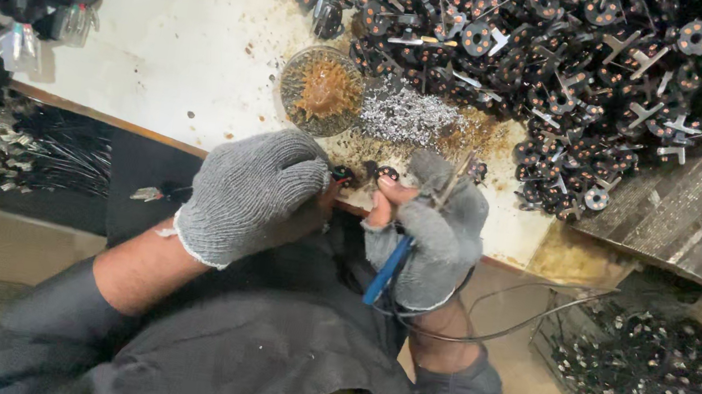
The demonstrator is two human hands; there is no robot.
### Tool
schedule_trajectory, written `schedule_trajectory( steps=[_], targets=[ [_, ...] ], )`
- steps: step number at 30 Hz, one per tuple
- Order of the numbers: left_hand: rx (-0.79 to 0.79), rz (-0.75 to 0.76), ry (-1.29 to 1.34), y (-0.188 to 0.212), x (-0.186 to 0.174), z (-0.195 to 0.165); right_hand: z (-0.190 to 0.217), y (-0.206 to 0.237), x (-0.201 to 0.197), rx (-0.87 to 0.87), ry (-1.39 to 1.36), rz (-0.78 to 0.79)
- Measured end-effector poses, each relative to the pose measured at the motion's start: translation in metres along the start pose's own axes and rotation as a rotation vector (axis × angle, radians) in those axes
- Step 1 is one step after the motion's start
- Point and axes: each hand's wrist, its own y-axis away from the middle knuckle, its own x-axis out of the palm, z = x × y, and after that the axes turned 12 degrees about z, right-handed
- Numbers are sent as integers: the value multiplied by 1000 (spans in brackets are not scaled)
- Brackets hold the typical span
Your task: The person solders wires to small electrical components at a workbench. They hold a component and wire in one hand, dip the wire tip into flux, and apply a soldering iron to solder the joint, repeating the cycle for successive components and setting completed ones aside.
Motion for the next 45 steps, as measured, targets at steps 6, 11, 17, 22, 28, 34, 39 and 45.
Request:
schedule_trajectory(
  steps=[6,11,17,22,28,34,39,45],
  targets=[
    [-9,22,-20,-1,0,-1,10,-5,-9,7,-65,90],
    [26,60,26,-1,-3,3,11,-17,-8,-56,79,193],
    [3,63,33,6,0,5,11,-16,-1,-4,64,183],
    [22,100,59,5,-14,-5,8,-12,-3,4,19,156],
    [-225,464,90,11,-76,-14,2,-18,-11,-102,16,167],
    [-121,389,-297,-40,-129,-42,3,-19,-9,-54,-230,-244],
    [206,204,-482,-89,-137,-61,4,0,-8,105,-199,-131],
    [696,396,52,-80,-82,-70,-13,-6,-9,72,-315,-22]
  ],
)
